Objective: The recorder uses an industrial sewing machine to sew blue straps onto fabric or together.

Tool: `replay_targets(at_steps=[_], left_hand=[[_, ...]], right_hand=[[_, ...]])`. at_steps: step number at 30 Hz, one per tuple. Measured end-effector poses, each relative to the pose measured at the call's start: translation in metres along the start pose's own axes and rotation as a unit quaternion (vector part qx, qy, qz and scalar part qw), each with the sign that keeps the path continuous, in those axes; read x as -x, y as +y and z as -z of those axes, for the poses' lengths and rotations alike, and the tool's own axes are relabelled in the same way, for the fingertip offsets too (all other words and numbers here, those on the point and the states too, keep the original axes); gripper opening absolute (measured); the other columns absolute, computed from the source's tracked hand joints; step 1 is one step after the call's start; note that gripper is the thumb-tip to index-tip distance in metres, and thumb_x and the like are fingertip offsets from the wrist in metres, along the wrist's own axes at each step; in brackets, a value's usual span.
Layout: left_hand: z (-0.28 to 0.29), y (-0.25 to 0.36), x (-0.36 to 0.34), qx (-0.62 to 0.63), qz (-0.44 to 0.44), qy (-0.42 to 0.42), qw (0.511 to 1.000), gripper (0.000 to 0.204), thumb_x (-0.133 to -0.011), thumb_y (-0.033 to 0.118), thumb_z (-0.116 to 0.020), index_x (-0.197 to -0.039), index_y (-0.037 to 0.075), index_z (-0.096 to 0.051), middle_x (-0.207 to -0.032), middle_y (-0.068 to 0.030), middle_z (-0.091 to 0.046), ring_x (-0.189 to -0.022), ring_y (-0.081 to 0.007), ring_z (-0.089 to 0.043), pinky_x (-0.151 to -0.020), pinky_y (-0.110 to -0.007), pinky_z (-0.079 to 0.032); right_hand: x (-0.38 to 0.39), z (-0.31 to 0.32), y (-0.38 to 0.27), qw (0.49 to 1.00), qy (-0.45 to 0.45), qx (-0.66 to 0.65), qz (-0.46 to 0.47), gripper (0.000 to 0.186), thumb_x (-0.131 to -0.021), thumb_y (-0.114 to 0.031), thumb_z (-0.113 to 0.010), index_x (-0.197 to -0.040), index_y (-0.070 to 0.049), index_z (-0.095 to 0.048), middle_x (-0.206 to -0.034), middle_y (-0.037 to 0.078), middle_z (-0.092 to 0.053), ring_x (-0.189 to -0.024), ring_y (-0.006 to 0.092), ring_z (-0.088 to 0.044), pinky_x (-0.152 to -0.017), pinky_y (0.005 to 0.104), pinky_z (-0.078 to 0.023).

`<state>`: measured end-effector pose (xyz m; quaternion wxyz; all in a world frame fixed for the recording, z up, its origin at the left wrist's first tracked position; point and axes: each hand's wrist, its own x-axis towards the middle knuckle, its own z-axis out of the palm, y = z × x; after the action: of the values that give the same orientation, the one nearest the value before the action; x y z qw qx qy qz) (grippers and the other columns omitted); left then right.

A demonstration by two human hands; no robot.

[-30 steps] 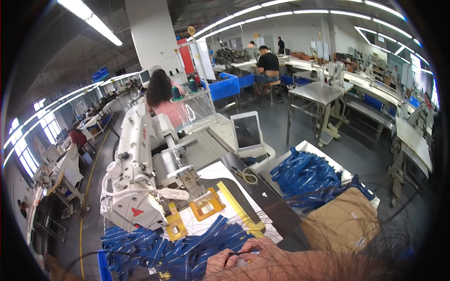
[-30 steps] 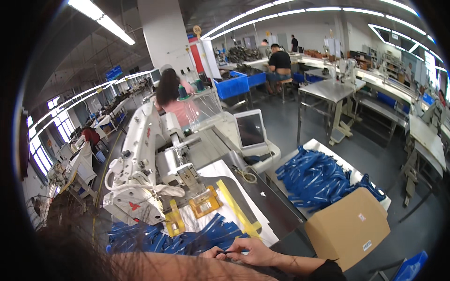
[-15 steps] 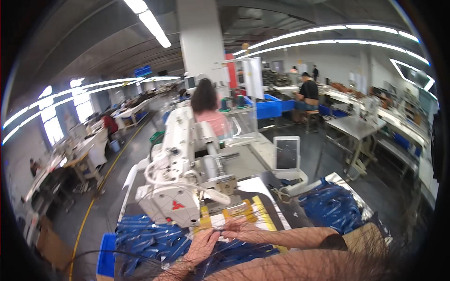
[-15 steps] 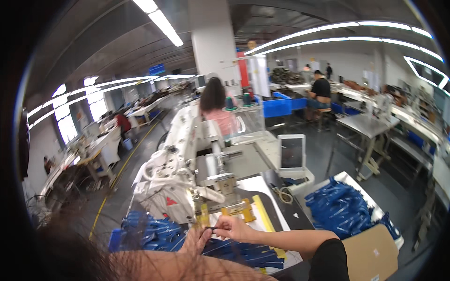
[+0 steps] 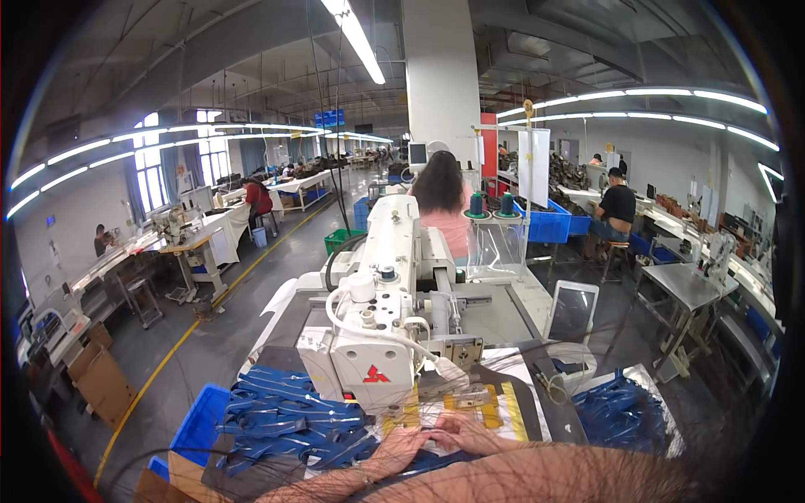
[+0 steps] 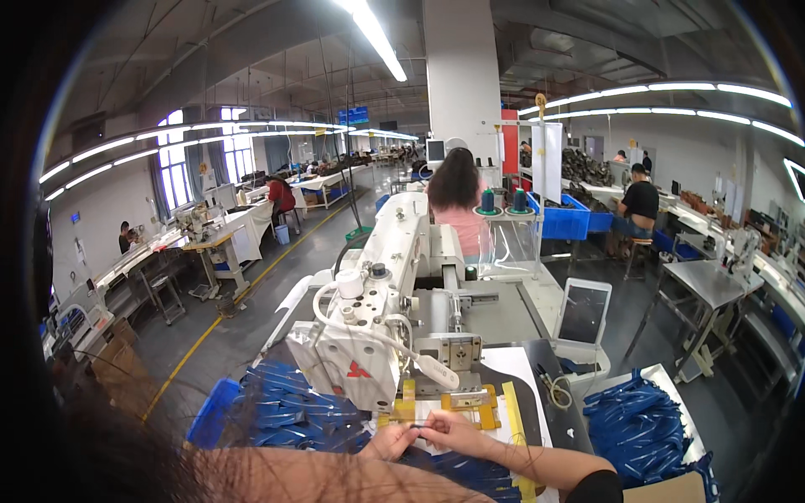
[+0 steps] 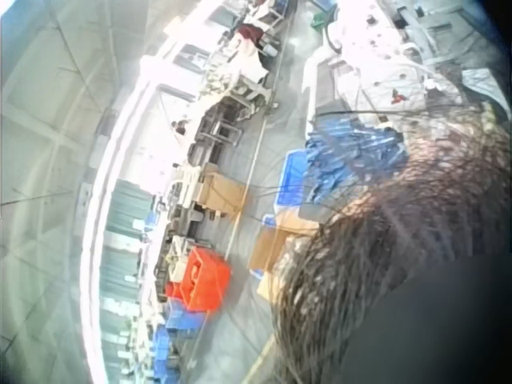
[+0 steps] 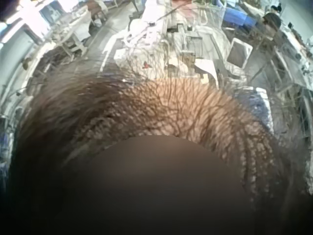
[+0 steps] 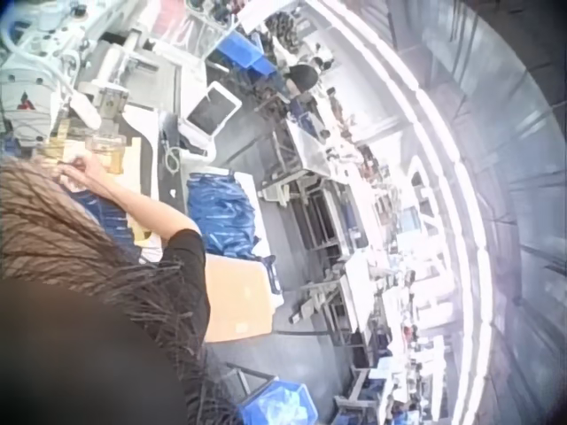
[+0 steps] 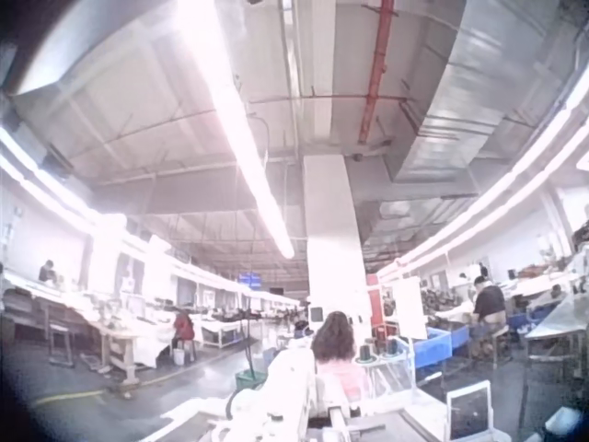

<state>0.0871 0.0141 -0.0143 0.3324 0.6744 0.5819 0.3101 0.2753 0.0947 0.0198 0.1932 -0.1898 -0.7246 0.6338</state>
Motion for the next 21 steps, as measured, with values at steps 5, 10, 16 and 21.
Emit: replay_targets(at_steps=[5, 10, 16, 21], left_hand=[[-0.014, -0.032, -0.007, -0.015, -0.073, -0.008, 0.997, 0.036, -0.097, 0.036, -0.042, -0.104, 0.006, -0.060, -0.087, -0.0176, -0.062, -0.084, -0.0349, -0.060, -0.071, -0.040, -0.046], [-0.013, -0.032, -0.007, 0.031, -0.044, -0.042, 0.998, 0.040, -0.097, 0.039, -0.042, -0.109, 0.006, -0.060, -0.101, -0.0163, -0.063, -0.097, -0.0326, -0.059, -0.082, -0.037, -0.047], [-0.003, -0.007, -0.001, 0.074, -0.027, -0.067, 0.995, 0.044, -0.099, 0.043, -0.034, -0.107, 0.007, -0.057, -0.077, -0.0050, -0.054, -0.072, -0.0174, -0.052, -0.068, -0.029, -0.043], [-0.014, -0.030, -0.006, 0.035, -0.017, -0.049, 0.998, 0.043, -0.098, 0.042, -0.036, -0.105, 0.005, -0.058, -0.089, -0.0105, -0.059, -0.084, -0.0252, -0.056, -0.075, -0.034, -0.044]], right_hand=[[0.004, 0.003, 0.014, 0.999, -0.038, 0.021, 0.018, 0.017, -0.094, -0.018, -0.058, -0.090, -0.001, -0.053, -0.073, 0.003, -0.061, -0.059, 0.0062, -0.055, -0.054, 0.0200, -0.045], [0.002, 0.005, 0.028, 0.999, -0.036, -0.032, -0.008, 0.017, -0.093, -0.017, -0.058, -0.092, 0.000, -0.055, -0.074, 0.003, -0.062, -0.061, 0.0071, -0.057, -0.056, 0.0208, -0.047], [-0.001, 0.004, 0.039, 0.998, -0.034, -0.043, 0.011, 0.014, -0.093, -0.013, -0.059, -0.093, 0.000, -0.055, -0.076, 0.003, -0.062, -0.066, 0.0077, -0.058, -0.060, 0.0216, -0.048], [0.001, 0.003, 0.026, 0.998, -0.048, -0.036, -0.011, 0.014, -0.092, -0.014, -0.059, -0.090, 0.000, -0.056, -0.077, 0.003, -0.062, -0.066, 0.0080, -0.058, -0.060, 0.0222, -0.048]])
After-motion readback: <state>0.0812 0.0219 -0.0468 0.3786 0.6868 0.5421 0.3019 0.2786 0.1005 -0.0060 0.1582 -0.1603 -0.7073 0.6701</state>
